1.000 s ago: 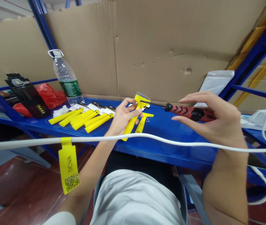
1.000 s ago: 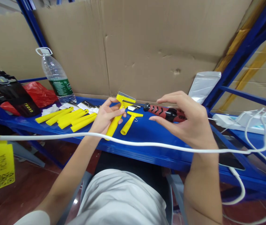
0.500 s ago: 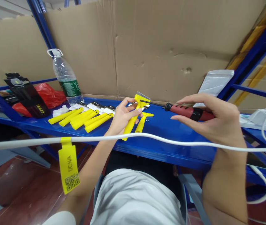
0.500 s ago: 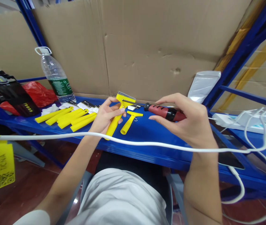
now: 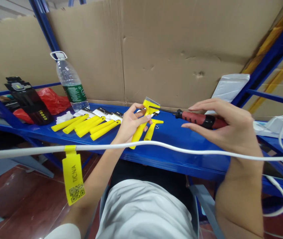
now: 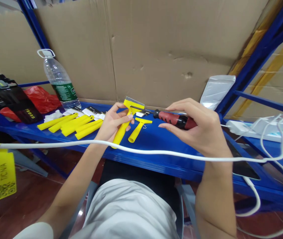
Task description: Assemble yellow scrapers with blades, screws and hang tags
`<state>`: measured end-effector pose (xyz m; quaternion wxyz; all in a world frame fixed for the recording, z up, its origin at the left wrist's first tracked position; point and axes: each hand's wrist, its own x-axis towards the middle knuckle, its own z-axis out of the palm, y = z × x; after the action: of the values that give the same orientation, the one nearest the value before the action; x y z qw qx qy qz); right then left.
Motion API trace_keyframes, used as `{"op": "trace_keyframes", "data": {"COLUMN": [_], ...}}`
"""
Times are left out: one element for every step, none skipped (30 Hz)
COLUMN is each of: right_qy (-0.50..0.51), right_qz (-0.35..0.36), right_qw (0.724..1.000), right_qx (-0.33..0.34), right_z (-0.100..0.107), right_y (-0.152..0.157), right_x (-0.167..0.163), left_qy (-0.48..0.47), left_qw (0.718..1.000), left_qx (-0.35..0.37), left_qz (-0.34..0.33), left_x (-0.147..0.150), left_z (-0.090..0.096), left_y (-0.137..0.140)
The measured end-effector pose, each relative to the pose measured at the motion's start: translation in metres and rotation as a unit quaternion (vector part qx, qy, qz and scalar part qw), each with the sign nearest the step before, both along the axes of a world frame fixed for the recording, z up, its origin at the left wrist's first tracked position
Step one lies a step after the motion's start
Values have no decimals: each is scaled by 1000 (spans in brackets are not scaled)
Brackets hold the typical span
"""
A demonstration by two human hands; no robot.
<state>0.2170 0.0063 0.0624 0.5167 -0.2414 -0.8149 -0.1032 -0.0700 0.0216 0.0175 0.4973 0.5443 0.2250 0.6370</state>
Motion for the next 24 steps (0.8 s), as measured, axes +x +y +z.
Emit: {"op": "trace_keyframes", "data": {"right_qy": [4,8,11,14,18,22,24,26,25,23,20,16,14,12,10,9,7,4,2,0,1,1,2,2], "right_qz": [10,18,22,22,20,12,2,-11,-21,-29,-34,-33,-27,-19,-6,7,17,25,32,34,28,16,1,-16], "right_qw": [1000,1000,1000,1000,1000,1000,999,999,998,998,998,998,999,1000,1000,1000,1000,1000,999,999,1000,1000,1000,1000], "right_qx": [0,1,2,4,9,14,24,36,47,54,53,46,34,19,7,0,-4,-3,1,5,7,8,5,-1], "right_z": [0,0,-1,-1,-1,-1,-1,0,0,1,1,2,2,3,3,3,3,2,2,2,1,1,1,0], "right_y": [1,1,1,0,-1,-2,-3,-4,-5,-5,-5,-5,-5,-4,-4,-3,-3,-3,-4,-5,-6,-8,-9,-11], "right_x": [-1,-1,-2,-3,-3,-3,-3,-3,-3,-3,-3,-2,-2,-3,-3,-3,-3,-3,-3,-3,-3,-2,-2,-1], "left_qy": [1,2,3,4,5,6,7,7,6,6,5,4,4,4,3,2,0,-1,-2,-3,-4,-5,-5,-6], "left_qw": [1000,1000,1000,1000,1000,1000,1000,1000,1000,1000,1000,1000,1000,1000,1000,1000,1000,1000,1000,1000,1000,1000,1000,1000], "left_qx": [0,1,1,1,1,1,1,1,2,3,4,4,4,2,0,-2,-3,-3,-3,-3,-4,-5,-6,-6], "left_qz": [0,0,0,-1,-1,-2,-2,-2,-1,0,0,1,1,2,3,3,4,3,1,-1,-3,-4,-4,-4], "left_x": [0,0,0,0,0,0,0,0,0,0,0,0,0,0,0,-1,-1,-1,-1,-1,0,0,0,0], "left_z": [0,0,0,-1,-1,-1,-1,-1,-1,-1,0,0,0,0,0,0,0,0,0,0,0,0,0,0], "left_y": [0,0,0,1,1,1,1,1,1,1,1,1,1,1,1,1,1,1,1,1,1,0,0,0]}}
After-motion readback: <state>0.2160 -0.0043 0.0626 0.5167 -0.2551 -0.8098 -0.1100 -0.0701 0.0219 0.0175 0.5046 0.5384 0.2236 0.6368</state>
